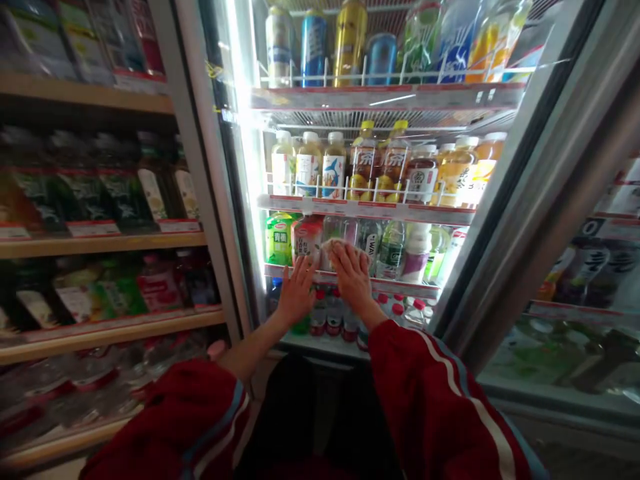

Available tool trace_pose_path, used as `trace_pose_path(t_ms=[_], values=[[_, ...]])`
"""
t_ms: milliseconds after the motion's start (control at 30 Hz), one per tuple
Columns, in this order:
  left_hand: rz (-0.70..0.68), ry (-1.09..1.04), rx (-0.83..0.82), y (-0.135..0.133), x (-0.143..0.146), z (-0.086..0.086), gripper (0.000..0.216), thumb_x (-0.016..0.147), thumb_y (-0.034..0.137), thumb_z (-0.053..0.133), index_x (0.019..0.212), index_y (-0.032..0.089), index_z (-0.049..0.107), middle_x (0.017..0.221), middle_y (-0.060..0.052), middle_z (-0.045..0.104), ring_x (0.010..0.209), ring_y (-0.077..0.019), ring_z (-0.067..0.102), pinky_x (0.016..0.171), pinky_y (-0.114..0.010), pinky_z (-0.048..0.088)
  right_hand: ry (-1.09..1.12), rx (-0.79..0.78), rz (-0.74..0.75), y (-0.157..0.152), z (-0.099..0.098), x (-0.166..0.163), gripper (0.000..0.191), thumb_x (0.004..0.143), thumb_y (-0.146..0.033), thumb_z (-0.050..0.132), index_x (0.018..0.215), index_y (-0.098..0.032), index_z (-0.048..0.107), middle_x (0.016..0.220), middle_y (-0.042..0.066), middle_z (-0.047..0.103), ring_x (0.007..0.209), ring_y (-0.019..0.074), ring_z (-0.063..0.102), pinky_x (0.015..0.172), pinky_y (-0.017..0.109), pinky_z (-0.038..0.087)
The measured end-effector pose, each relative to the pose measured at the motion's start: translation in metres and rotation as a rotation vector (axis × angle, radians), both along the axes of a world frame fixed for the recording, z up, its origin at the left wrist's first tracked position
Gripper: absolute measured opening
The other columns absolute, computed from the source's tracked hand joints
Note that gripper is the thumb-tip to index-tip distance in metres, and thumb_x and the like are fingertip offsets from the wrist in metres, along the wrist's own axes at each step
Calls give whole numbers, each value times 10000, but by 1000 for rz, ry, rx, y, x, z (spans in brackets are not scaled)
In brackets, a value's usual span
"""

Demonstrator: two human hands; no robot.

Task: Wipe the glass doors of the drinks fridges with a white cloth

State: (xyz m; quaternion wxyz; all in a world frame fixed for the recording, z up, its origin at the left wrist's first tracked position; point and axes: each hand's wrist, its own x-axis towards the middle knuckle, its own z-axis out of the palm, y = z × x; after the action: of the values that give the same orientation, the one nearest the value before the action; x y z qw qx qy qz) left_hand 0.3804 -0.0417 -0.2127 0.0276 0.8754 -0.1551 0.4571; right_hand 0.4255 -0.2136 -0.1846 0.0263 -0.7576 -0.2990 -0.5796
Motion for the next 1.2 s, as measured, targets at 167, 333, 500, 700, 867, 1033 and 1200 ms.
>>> trace_pose_path(t_ms=[167, 333, 500, 700, 867, 1033, 1200], values=[[67, 36, -28, 27, -4, -4, 641, 777, 167, 492, 1391, 109, 316, 1487, -164, 298, 1411, -272, 161, 1131, -533, 132, 44, -106, 47, 27, 3, 3, 491, 903, -144, 354, 1389, -208, 395, 1419, 63, 445, 1407, 194, 202, 1153, 468, 111], [149, 76, -50, 52, -8, -10, 665, 761, 165, 512, 1394, 118, 315, 1491, -160, 290, 1410, -277, 159, 1127, -539, 149, 23, -293, 142, 50, -12, -4, 489, 897, -133, 393, 1383, -187, 400, 1399, 59, 472, 1381, 213, 269, 1145, 461, 142], [213, 76, -119, 80, -9, 0, 647, 757, 162, 525, 1376, 119, 340, 1505, -160, 253, 1412, -285, 148, 1121, -558, 151, 35, -211, 190, 89, 31, 6, 473, 916, -165, 400, 1387, -210, 389, 1430, 63, 428, 1377, 213, 281, 1136, 479, 155], [280, 68, -193, 109, -13, 6, 641, 782, 174, 513, 1389, 106, 317, 1504, -181, 244, 1409, -295, 159, 1116, -562, 159, 66, -272, 261, 124, 32, 6, 443, 920, -147, 384, 1359, -188, 426, 1425, 64, 436, 1370, 217, 298, 1133, 477, 186], [313, 48, -184, 126, -15, 5, 607, 805, 191, 478, 1385, 102, 323, 1498, -197, 246, 1404, -308, 175, 1097, -587, 181, 6, -400, 300, 137, 27, 1, 446, 919, -137, 384, 1362, -172, 420, 1416, 54, 451, 1340, 193, 347, 1124, 425, 245], [299, -20, -207, 130, -12, 11, 621, 795, 202, 494, 1381, 91, 321, 1487, -217, 261, 1401, -323, 174, 1092, -594, 178, -15, -244, 228, 158, 74, 11, 464, 936, -148, 336, 1398, -182, 360, 1470, 42, 367, 1377, 211, 274, 1127, 472, 216], [269, -60, -233, 128, -14, 15, 657, 781, 199, 506, 1397, 106, 298, 1476, -217, 290, 1388, -339, 211, 1079, -606, 202, 8, -336, 236, 166, 68, 7, 465, 926, -152, 347, 1389, -185, 376, 1477, 45, 354, 1380, 202, 271, 1123, 453, 243]])
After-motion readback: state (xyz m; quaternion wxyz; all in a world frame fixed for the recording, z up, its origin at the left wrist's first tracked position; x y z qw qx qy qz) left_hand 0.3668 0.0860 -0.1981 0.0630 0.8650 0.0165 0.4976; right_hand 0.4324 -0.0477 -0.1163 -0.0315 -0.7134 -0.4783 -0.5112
